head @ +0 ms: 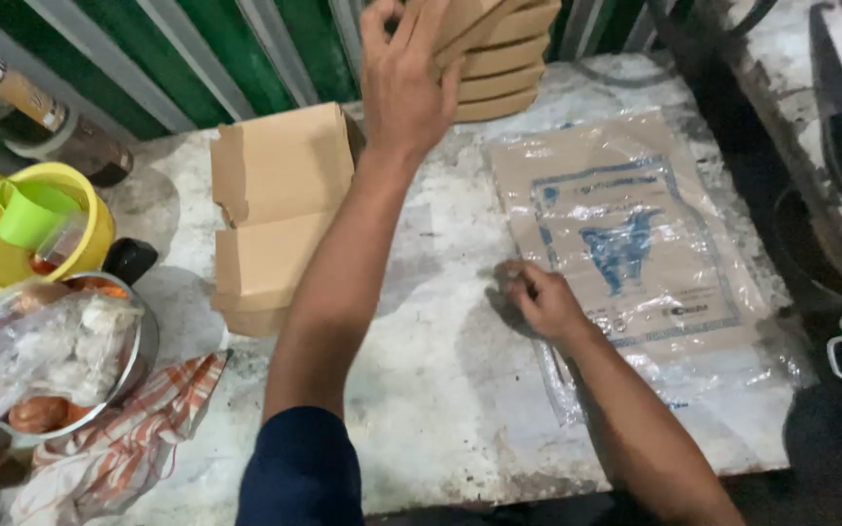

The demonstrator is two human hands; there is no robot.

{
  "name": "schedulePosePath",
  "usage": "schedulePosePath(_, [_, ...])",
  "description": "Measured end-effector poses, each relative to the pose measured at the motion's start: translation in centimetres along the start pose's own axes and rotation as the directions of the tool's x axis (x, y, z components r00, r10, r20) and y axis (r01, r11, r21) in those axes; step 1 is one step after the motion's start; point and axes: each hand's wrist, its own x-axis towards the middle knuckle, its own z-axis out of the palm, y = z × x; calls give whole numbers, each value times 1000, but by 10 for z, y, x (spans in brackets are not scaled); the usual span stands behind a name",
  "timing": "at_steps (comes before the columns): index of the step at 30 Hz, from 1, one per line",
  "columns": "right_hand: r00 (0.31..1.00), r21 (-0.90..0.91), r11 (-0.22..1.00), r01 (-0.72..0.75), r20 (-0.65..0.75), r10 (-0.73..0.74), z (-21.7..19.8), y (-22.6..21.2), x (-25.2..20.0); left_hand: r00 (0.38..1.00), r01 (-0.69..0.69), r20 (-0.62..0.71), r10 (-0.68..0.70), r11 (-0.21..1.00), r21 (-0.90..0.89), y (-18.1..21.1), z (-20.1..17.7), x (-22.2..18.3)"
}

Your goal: Folding and assembling cardboard takeout boxes on a work table.

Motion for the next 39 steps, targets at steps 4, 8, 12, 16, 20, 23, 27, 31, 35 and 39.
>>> schedulePosePath(4, [982, -15, 992, -129, 136, 130, 1, -1, 5, 982, -165, -49, 183, 955, 245, -53, 62, 55])
schedulePosePath(8, [948, 14, 977, -212, 247, 202, -6, -8, 5, 910, -377, 63, 409, 756, 535, -80, 95, 74])
schedulePosePath(12, [911, -50, 944, -327, 249, 329, -7, -10, 6, 895, -441, 191, 402, 748, 496, -91, 103, 78])
schedulePosePath(16, [940, -43, 976, -216, 262, 219, -3, 0, 8, 881, -473, 264, 393, 750, 463, -94, 96, 77])
schedulePosePath(20, [935, -70, 974, -214, 273, 226, -5, -5, 7, 862, -494, 361, 355, 747, 446, -99, 99, 69])
schedulePosePath(23, [940, -64, 977, -202, 266, 212, -4, -8, 7, 846, -496, 433, 312, 759, 422, -99, 100, 68])
schedulePosePath(27, [934, -32, 972, -234, 271, 234, -8, -13, 7, 791, -389, 601, 112, 850, 355, -79, 78, 74])
schedulePosePath(31, [949, 146, 959, -244, 238, 205, -4, 4, 4, 903, -368, 386, 187, 802, 471, -82, 44, 61])
schedulePosePath(35, [954, 60, 973, -224, 220, 206, -3, 2, 7, 956, -156, 290, 49, 920, 359, -74, -27, 14])
schedulePosePath(39, [968, 108, 968, -225, 142, 209, 6, 16, 5, 545, 369, 671, -503, 862, 347, -55, -95, -67])
